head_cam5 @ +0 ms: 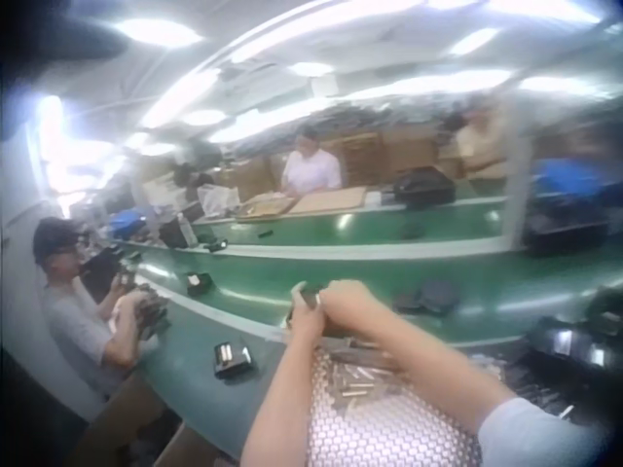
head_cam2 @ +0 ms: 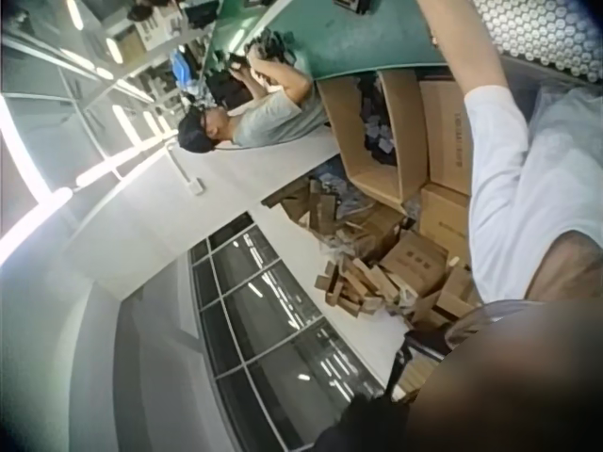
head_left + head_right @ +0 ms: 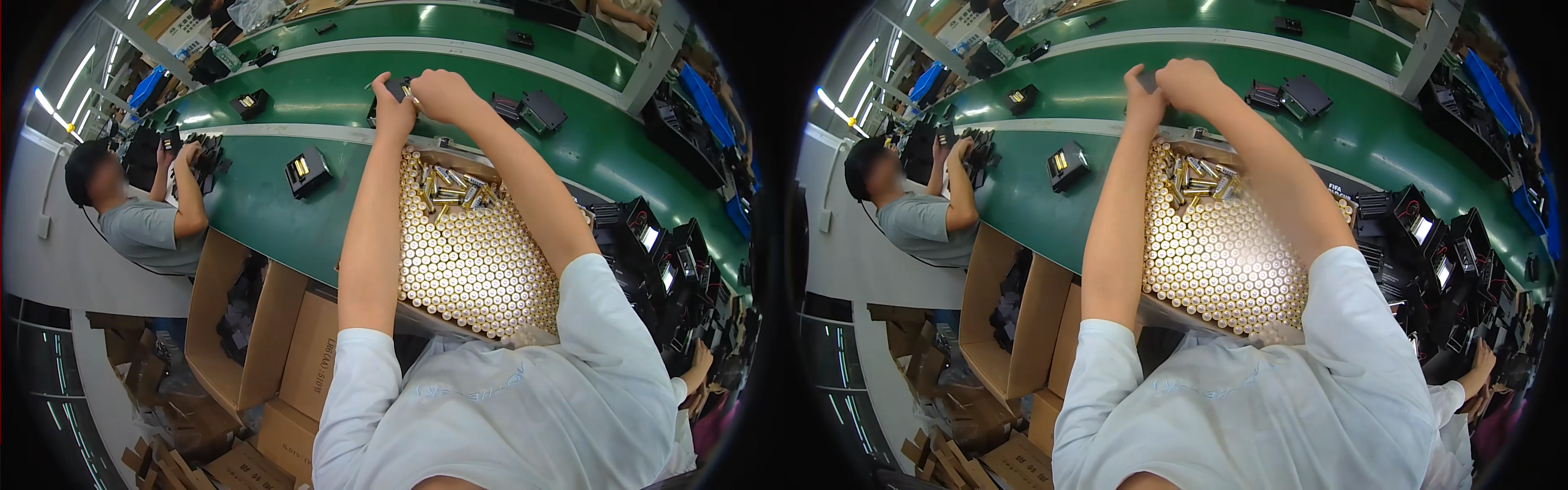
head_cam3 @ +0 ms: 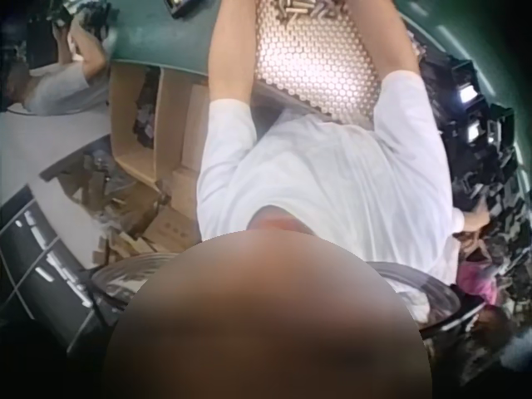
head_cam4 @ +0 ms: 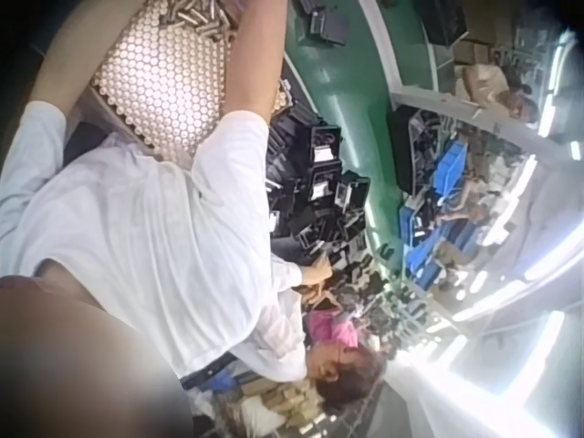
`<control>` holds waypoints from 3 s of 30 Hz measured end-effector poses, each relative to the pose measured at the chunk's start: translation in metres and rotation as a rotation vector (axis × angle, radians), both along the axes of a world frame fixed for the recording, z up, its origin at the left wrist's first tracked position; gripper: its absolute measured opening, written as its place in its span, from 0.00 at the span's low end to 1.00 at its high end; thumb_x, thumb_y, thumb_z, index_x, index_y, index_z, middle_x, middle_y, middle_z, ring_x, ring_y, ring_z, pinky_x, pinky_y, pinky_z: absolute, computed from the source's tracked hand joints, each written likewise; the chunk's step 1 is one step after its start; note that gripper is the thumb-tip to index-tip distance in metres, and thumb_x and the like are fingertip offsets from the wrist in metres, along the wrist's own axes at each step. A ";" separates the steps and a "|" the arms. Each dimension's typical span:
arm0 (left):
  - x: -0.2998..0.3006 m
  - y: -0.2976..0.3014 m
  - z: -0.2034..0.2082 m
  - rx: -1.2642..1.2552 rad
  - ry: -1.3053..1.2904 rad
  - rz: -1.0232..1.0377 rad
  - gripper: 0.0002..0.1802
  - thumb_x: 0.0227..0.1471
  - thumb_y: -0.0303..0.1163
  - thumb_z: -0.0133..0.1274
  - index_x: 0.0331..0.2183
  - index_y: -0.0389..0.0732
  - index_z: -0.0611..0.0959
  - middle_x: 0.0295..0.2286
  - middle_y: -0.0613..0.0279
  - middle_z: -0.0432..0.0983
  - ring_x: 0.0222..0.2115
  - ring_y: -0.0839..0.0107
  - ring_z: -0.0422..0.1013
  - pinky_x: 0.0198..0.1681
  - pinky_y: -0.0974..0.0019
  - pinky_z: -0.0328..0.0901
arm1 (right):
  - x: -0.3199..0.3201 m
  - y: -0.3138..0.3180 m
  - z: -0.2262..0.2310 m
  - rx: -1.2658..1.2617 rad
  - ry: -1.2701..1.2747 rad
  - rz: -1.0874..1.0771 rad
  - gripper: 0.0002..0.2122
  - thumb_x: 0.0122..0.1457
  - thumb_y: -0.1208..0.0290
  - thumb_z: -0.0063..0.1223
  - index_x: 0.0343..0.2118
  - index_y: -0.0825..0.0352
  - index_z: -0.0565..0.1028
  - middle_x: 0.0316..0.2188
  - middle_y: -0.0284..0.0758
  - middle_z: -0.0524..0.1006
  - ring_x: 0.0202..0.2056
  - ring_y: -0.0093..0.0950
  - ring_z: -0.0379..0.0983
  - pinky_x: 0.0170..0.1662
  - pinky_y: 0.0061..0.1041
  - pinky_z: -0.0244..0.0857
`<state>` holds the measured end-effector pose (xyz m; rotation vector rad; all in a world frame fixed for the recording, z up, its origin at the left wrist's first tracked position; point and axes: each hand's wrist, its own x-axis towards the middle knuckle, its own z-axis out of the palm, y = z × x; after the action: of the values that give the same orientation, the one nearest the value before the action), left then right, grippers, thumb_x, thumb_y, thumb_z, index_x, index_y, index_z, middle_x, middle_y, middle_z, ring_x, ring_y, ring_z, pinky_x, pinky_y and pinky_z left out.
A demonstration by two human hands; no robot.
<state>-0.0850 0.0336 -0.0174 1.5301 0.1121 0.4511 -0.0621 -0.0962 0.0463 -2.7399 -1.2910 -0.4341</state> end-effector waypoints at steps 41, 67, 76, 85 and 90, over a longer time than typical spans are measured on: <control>-0.009 -0.018 0.002 0.957 0.171 0.463 0.25 0.41 0.31 0.52 0.45 0.41 0.73 0.46 0.43 0.63 0.45 0.48 0.58 0.51 0.49 0.53 | -0.084 -0.029 -0.002 -0.463 0.642 0.057 0.10 0.42 0.67 0.62 0.20 0.69 0.78 0.12 0.33 0.76 0.15 0.31 0.71 0.23 0.28 0.67; 0.073 0.003 -0.030 1.132 0.375 0.021 0.28 0.37 0.35 0.61 0.45 0.53 0.75 0.45 0.55 0.71 0.45 0.50 0.67 0.49 0.46 0.59 | 0.084 -0.052 -0.063 1.453 2.196 0.893 0.07 0.61 0.72 0.49 0.38 0.71 0.70 0.10 0.27 0.65 0.05 0.13 0.52 0.07 0.11 0.45; 0.056 0.004 0.011 1.224 -0.123 0.251 0.26 0.37 0.24 0.58 0.43 0.47 0.75 0.48 0.57 0.65 0.44 0.52 0.67 0.46 0.54 0.65 | 0.061 -0.050 -0.042 1.973 2.152 0.632 0.07 0.61 0.73 0.50 0.38 0.70 0.73 0.11 0.27 0.65 0.08 0.14 0.53 0.10 0.11 0.45; 0.039 -0.062 0.040 1.121 -0.440 -0.237 0.28 0.40 0.17 0.52 0.47 0.43 0.74 0.54 0.57 0.61 0.43 0.55 0.67 0.43 0.62 0.67 | 0.117 -0.099 -0.077 2.395 1.599 1.373 0.05 0.61 0.73 0.50 0.34 0.69 0.75 0.16 0.26 0.69 0.12 0.14 0.57 0.14 0.12 0.49; 0.037 -0.064 0.034 0.485 -0.088 -0.451 0.24 0.44 0.20 0.54 0.46 0.40 0.76 0.55 0.56 0.62 0.40 0.56 0.70 0.41 0.63 0.67 | 0.126 -0.118 -0.077 2.525 1.438 1.201 0.03 0.60 0.73 0.54 0.31 0.65 0.75 0.14 0.25 0.69 0.11 0.13 0.57 0.13 0.11 0.48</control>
<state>-0.0483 -0.0307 0.0163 1.9392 -0.4339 0.1866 0.0639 -0.2143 -0.0310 0.2638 -0.4221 0.1749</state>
